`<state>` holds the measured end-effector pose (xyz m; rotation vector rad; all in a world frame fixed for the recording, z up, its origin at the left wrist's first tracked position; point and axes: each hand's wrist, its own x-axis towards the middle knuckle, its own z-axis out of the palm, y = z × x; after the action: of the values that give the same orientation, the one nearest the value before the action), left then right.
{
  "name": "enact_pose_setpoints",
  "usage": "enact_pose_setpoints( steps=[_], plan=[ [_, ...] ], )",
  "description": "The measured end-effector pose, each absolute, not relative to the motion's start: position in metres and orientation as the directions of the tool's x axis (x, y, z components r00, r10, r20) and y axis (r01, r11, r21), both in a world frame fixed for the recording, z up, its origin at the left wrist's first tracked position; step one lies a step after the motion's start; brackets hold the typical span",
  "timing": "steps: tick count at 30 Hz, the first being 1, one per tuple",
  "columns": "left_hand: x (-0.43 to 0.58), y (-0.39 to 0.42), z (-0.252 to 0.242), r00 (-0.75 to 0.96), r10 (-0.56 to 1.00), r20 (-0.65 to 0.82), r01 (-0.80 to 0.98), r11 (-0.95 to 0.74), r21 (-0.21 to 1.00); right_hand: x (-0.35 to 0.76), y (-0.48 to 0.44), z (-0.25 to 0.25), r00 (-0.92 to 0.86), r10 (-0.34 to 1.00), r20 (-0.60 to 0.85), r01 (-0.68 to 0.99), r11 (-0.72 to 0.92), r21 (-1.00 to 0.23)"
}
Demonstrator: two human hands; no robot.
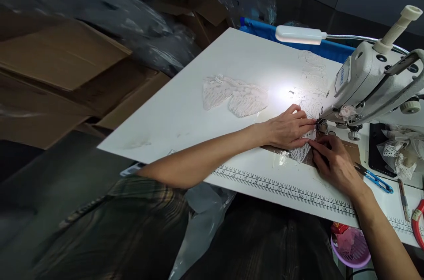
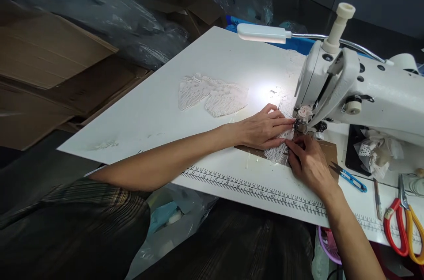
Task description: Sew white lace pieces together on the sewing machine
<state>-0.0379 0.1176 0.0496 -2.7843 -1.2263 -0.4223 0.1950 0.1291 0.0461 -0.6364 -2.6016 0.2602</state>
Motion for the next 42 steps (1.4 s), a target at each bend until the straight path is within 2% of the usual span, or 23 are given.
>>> enact_pose_setpoints(
  steps=[4, 10, 19, 31, 42],
  plan=[
    [-0.0356, 0.1168, 0.0471, 0.618, 0.731, 0.290, 0.746, -0.662, 0.078, 0.1947, 0.1300, 0.0464, -0.791, 0.466, 0.397, 0.377, 0.882, -0.283],
    [-0.0338, 0.1171, 0.0487, 0.612, 0.747, 0.258, 0.758, -0.647, 0.076, 0.1938, 0.1314, 0.0467, -0.784, 0.484, 0.387, 0.383, 0.870, -0.311],
    [-0.0321, 0.1174, 0.0450, 0.593, 0.747, 0.300, 0.767, -0.638, 0.074, 0.1941, 0.1339, 0.0410, -0.760, 0.505, 0.410, 0.396, 0.859, -0.324],
    [-0.0305, 0.1124, 0.0487, 0.560, 0.789, 0.252, 0.794, -0.598, 0.108, 0.1947, 0.1341, 0.0439, -0.752, 0.535, 0.385, 0.396, 0.834, -0.385],
    [-0.0311, 0.1121, 0.0459, 0.541, 0.795, 0.273, 0.801, -0.587, 0.120, 0.1929, 0.1328, 0.0427, -0.757, 0.504, 0.415, 0.386, 0.858, -0.340]
  ],
)
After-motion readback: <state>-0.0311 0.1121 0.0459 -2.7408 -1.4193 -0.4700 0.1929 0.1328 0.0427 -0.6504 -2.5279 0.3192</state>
